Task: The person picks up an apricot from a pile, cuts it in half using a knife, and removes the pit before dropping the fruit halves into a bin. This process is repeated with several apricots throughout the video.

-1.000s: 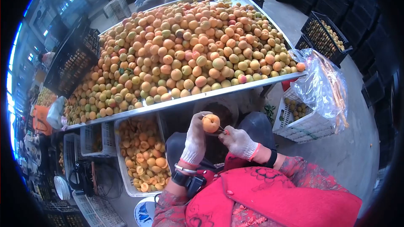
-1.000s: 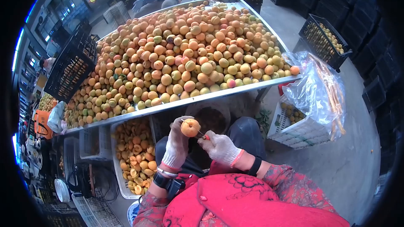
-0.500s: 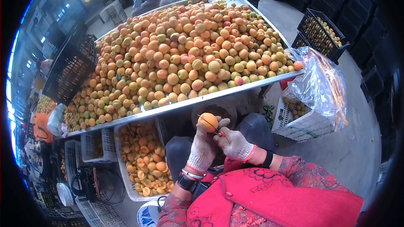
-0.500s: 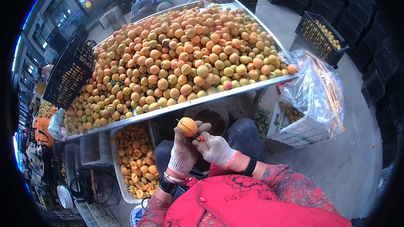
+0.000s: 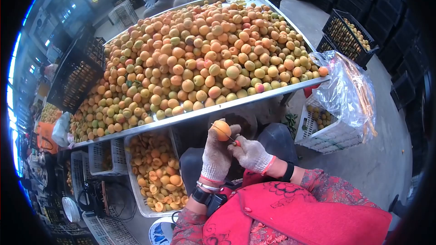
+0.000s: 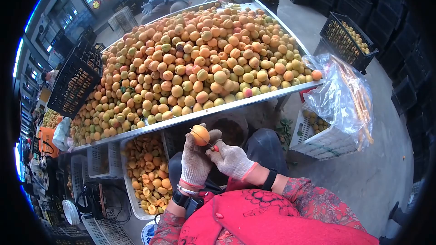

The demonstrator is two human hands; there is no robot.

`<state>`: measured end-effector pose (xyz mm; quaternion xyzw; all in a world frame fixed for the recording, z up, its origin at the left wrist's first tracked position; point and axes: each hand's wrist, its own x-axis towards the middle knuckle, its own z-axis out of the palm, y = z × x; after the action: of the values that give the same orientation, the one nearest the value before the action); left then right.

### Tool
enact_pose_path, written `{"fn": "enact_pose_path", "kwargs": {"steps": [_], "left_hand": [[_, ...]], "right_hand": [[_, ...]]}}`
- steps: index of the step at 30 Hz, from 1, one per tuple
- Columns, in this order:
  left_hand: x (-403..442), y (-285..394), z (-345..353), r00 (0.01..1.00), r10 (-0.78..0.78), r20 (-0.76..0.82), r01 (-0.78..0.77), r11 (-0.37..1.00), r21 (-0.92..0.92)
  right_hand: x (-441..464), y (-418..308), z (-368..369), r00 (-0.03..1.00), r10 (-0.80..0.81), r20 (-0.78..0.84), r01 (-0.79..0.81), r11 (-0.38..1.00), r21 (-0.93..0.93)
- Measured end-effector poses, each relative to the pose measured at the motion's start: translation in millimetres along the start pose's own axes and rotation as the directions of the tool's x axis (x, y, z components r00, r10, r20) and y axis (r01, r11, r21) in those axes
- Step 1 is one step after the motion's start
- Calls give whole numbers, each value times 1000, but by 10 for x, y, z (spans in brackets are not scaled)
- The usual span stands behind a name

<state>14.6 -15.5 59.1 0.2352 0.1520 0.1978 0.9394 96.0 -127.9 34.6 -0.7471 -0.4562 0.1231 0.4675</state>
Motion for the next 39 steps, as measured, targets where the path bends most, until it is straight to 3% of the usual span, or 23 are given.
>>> {"fn": "enact_pose_path", "kwargs": {"steps": [2, 8, 14, 17, 23, 26, 29, 32, 35, 38, 39], "left_hand": [[43, -30, -58, 999, 26, -40, -27, 1000, -12], [27, 21, 18, 991, 130, 19, -131, 975, 179], [36, -20, -51, 996, -29, -80, 31, 999, 24], [127, -77, -150, 994, 91, -64, -82, 989, 125], [121, -22, -88, 997, 45, -66, -36, 990, 136], [147, -64, -234, 997, -62, -37, 63, 998, 27], [120, -60, -185, 999, -43, 8, 43, 997, 60], [141, -118, -194, 993, 115, -27, -102, 950, 295], [107, -63, -15, 976, 191, -108, -143, 928, 345], [127, -126, -12, 993, 3, -120, 6, 997, 72], [117, -125, -8, 993, -19, -115, 26, 998, 61]], "right_hand": [[2, -7, -8, 1000, -15, -18, 15, 1000, -8], [-2, 49, 31, 999, -29, -44, 29, 1000, -6], [-17, 97, 35, 996, -53, -70, 51, 998, -27], [-17, 119, 21, 997, -58, -43, 57, 998, -35], [9, 137, -13, 994, -88, -62, 86, 996, -37], [16, 158, -1, 995, -75, -62, 74, 997, -28], [-30, 173, -10, 998, -60, -36, 60, 998, -5], [-16, 133, -14, 999, -26, -28, 27, 999, 28], [-17, 134, 47, 998, -25, -52, 27, 999, 39], [-42, 135, 107, 995, -35, -96, 39, 998, 45], [-42, 146, 93, 995, -27, -93, 30, 999, 34]]}}
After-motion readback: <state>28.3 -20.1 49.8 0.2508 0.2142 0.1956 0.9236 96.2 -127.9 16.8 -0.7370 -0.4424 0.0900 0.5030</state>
